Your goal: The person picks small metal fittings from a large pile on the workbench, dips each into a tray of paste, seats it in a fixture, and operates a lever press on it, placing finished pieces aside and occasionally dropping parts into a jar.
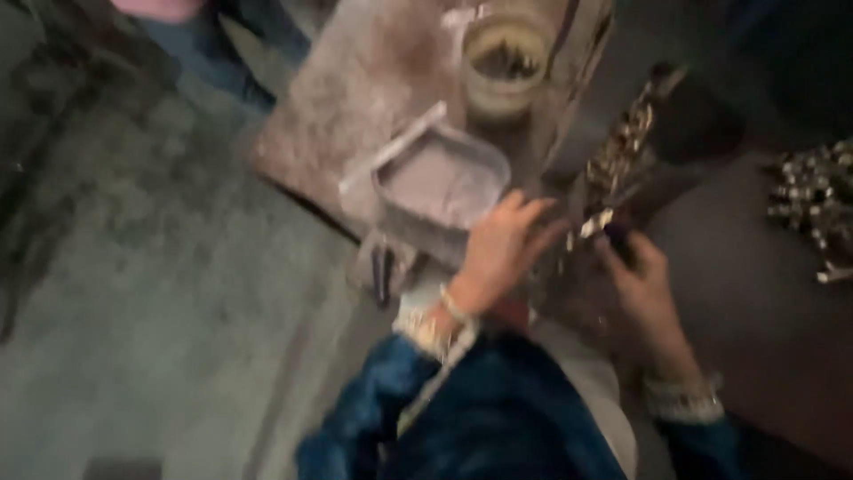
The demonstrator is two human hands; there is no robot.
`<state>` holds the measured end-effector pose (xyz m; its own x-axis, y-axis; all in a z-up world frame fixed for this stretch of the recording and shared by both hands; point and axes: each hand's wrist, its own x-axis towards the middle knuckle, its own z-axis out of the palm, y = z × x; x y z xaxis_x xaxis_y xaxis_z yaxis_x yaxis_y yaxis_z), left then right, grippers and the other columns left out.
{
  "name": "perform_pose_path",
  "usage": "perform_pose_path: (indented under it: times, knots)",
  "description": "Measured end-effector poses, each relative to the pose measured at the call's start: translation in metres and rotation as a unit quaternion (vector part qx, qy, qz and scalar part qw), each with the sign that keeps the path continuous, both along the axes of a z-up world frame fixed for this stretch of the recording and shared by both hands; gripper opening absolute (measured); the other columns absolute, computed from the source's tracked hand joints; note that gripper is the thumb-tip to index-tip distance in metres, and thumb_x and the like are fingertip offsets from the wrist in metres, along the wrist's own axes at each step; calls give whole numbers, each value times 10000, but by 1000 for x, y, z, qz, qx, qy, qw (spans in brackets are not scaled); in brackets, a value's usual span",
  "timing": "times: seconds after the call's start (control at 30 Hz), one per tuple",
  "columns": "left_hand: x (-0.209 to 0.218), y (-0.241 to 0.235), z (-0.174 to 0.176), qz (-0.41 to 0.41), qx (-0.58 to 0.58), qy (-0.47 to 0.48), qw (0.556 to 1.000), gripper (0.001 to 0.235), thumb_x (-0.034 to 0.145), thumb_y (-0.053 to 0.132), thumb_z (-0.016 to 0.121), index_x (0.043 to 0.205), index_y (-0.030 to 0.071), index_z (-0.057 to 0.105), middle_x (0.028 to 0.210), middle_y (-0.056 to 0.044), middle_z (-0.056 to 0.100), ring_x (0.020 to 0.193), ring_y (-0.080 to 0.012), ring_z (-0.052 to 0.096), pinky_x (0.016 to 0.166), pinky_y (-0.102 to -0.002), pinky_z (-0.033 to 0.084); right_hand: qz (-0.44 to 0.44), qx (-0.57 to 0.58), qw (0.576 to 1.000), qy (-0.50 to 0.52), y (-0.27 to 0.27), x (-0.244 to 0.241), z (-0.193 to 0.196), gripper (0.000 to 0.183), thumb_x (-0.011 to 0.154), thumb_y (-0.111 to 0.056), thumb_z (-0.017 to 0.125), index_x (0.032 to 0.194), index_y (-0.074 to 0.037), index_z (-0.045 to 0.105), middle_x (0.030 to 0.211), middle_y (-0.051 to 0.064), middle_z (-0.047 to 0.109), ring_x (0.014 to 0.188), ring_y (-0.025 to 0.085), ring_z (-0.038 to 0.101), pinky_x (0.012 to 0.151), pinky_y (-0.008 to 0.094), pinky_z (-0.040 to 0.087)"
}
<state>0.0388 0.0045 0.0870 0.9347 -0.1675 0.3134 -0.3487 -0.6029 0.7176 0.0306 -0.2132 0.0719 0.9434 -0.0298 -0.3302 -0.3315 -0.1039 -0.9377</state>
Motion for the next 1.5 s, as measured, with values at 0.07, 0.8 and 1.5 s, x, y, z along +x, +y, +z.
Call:
perform_pose_path:
  times: [0.07, 0.8, 1.5]
  knots:
    - [24, 3, -2, -38, -51, -17, 998, 310, 931, 177, 725, 1232, 104, 706, 1075, -160, 721, 963, -350, 715, 821, -429, 570, 47, -44, 996, -60, -5, 14, -7, 328, 963, -220, 732, 1186, 12, 666, 996, 110, 724, 843, 228, 675, 691, 356, 550]
    - [-5, -36, 20, 15, -177, -43, 983, 321, 916, 117, 764, 1223, 58, 693, 1149, -134, 674, 936, -318, 706, 799, -387, 575, 113, -87, 973, -180, -20, 50, -38, 265, 1056, -138, 608, 1266, 22, 588, 1088, 156, 709, 1007, 228, 712, 836, 355, 590]
    - [30, -267, -136, -224, 45, 90, 969, 310, 896, 97, 670, 1202, 56, 687, 1194, -111, 635, 1145, -288, 580, 919, -405, 536, 114, 122, 960, -225, 1, 49, 26, 273, 1015, -160, 662, 1245, -11, 663, 1118, 44, 727, 997, 125, 683, 858, 302, 590]
